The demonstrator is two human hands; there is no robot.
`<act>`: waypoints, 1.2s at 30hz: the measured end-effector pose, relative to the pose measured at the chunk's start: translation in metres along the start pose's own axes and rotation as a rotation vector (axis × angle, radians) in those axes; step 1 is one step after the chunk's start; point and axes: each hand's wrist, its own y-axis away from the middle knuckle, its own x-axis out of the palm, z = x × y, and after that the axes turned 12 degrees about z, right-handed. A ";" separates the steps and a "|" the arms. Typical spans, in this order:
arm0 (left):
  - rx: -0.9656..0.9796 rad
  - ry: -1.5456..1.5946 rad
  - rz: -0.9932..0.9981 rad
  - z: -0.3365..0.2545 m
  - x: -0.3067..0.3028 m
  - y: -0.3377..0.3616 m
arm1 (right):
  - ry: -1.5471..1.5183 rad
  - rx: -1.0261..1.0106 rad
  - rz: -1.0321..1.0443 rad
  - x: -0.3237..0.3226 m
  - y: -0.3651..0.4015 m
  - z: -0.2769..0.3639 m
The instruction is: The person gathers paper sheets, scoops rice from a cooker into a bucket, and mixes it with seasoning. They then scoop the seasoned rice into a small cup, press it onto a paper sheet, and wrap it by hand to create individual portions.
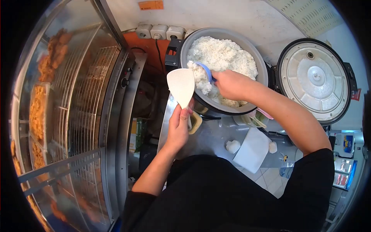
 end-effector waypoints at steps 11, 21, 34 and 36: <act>-0.152 -0.518 0.132 -0.111 0.013 -0.054 | -1.193 0.093 0.016 -0.016 0.084 -0.066; -0.173 -1.107 0.507 -0.132 0.078 -0.137 | -1.297 -0.079 -0.320 0.036 0.086 -0.044; -0.113 -1.352 0.412 -0.078 0.091 -0.204 | -1.187 0.067 -0.369 0.033 0.094 -0.052; -0.089 -1.323 0.346 -0.097 0.092 -0.194 | -1.193 0.066 -0.435 0.035 0.101 -0.046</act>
